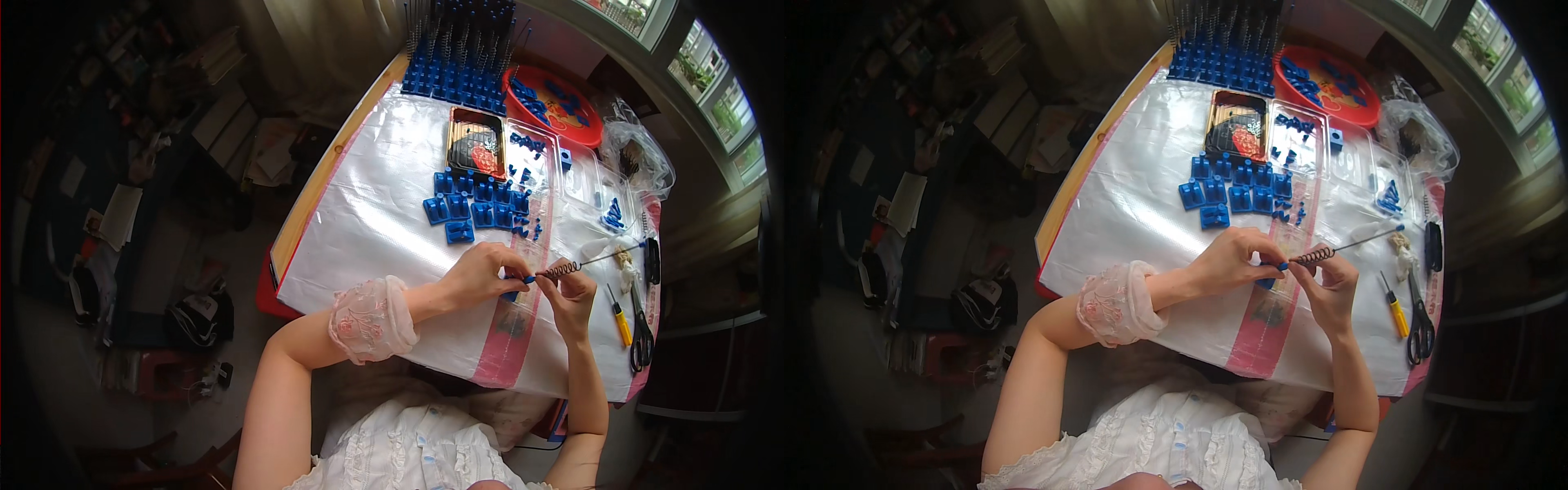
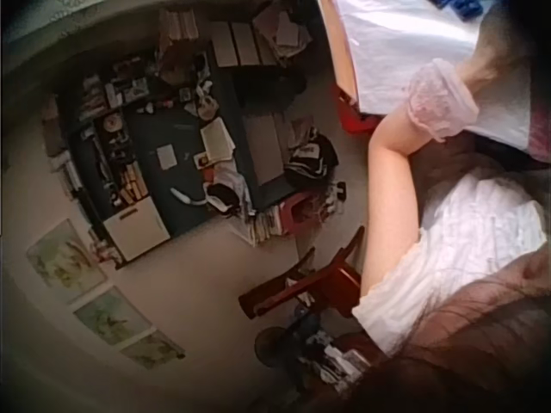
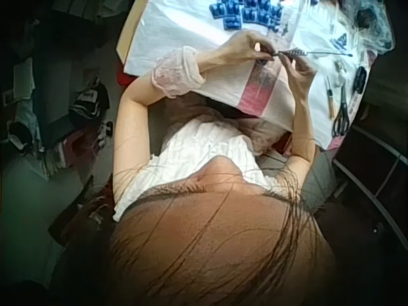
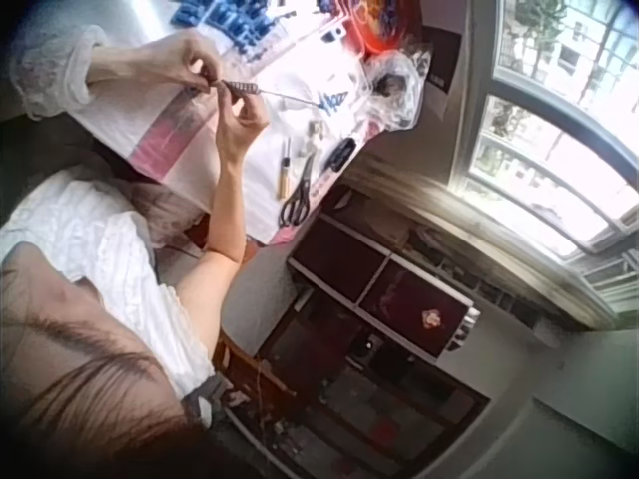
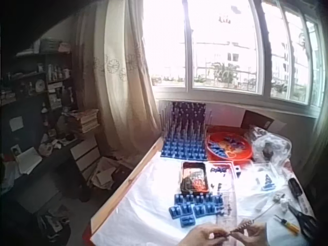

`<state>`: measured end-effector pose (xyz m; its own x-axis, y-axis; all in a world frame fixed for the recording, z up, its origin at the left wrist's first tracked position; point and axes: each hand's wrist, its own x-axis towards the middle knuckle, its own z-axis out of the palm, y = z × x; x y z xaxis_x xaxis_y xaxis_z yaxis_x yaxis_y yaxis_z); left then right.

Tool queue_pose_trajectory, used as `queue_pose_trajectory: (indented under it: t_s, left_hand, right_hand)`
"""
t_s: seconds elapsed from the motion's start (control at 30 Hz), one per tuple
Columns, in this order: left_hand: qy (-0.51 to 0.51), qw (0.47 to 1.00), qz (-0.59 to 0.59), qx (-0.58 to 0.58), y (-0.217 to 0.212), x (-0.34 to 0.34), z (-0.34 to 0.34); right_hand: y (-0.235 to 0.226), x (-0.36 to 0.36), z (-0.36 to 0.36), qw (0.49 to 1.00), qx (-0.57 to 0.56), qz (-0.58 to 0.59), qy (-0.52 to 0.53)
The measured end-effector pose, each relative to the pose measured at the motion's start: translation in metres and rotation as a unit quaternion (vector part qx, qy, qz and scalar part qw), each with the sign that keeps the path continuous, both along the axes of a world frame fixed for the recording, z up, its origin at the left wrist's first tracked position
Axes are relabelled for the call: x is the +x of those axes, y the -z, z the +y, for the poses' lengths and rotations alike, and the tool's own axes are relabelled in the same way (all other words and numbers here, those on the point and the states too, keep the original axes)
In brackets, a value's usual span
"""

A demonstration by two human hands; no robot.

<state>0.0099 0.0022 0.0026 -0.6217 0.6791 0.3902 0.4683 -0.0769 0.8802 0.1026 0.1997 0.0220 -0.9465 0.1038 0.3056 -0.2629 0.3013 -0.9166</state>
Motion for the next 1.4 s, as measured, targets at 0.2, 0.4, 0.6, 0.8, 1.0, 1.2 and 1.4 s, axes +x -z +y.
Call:
queue_pose_trajectory:
  t_s: [0.2, 0.4, 0.6, 0.8, 1.0, 1.2, 1.4]
  left_hand:
    - [-0.002, 1.000, 0.003, 0.000, 0.0014, -0.0021, -0.0001]
    - [-0.011, 1.000, 0.015, -0.003, 0.0053, -0.0035, 0.0011]
    - [-0.029, 0.998, 0.051, -0.008, 0.0065, -0.0052, -0.0003]
    - [-0.027, 0.999, 0.040, -0.003, 0.0069, -0.0033, 0.0002]
    - [-0.025, 0.998, 0.057, -0.002, 0.0042, -0.0012, -0.0009]
    - [-0.027, 0.998, 0.061, -0.005, 0.0050, -0.0015, 0.0014]
    - [-0.024, 0.998, 0.064, -0.008, 0.0039, -0.0007, 0.0010]
  right_hand:
    - [0.0056, -0.0031, 0.0023, 1.000, -0.005, 0.017, -0.012]
    - [0.0065, -0.0046, 0.0051, 1.000, -0.025, 0.012, -0.014]
    - [0.0095, -0.0037, 0.0050, 1.000, -0.029, 0.001, -0.003]
    - [0.0081, -0.0026, 0.0048, 1.000, -0.026, 0.010, -0.002]
    - [0.0062, -0.0002, 0.0018, 0.999, -0.038, 0.004, 0.007]
    - [0.0050, -0.0010, 0.0036, 0.999, -0.048, -0.002, 0.009]
    - [0.0052, 0.0019, 0.0040, 0.999, -0.031, -0.003, 0.012]
